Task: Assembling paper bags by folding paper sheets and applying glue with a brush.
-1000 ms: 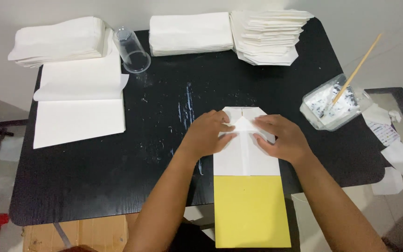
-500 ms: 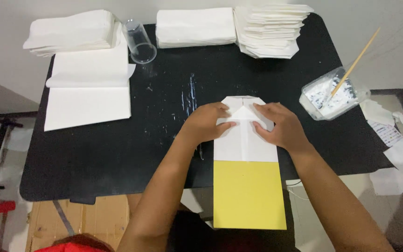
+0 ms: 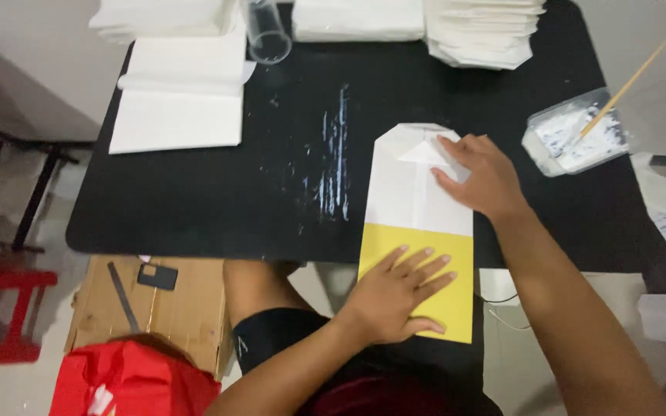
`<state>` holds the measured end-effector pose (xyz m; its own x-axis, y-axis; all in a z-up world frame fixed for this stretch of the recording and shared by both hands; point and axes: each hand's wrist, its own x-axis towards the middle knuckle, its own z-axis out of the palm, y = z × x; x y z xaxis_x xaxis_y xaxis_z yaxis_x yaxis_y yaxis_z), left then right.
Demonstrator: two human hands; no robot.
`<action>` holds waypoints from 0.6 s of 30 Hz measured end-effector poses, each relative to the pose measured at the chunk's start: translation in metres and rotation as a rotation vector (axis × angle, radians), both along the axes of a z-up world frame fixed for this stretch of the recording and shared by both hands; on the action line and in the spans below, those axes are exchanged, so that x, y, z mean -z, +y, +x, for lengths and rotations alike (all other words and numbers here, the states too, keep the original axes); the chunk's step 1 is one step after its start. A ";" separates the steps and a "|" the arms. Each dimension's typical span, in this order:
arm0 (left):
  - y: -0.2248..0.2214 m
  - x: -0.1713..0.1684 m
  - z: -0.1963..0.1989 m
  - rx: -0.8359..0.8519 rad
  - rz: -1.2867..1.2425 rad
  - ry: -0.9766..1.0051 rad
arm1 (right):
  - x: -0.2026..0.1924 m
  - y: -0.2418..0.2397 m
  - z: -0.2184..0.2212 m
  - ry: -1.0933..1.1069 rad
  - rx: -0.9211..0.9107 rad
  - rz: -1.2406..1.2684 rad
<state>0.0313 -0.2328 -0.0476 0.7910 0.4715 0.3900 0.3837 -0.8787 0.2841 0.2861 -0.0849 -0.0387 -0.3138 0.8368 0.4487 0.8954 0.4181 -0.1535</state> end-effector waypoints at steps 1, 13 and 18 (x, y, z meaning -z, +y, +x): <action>-0.008 -0.012 -0.009 -0.014 -0.004 0.000 | 0.001 -0.002 -0.001 0.000 -0.014 -0.004; -0.097 -0.034 -0.117 -1.373 0.023 0.411 | -0.009 -0.001 -0.005 -0.036 0.099 -0.191; -0.072 -0.052 -0.052 -0.373 0.024 0.015 | -0.006 -0.003 -0.004 -0.039 0.115 -0.192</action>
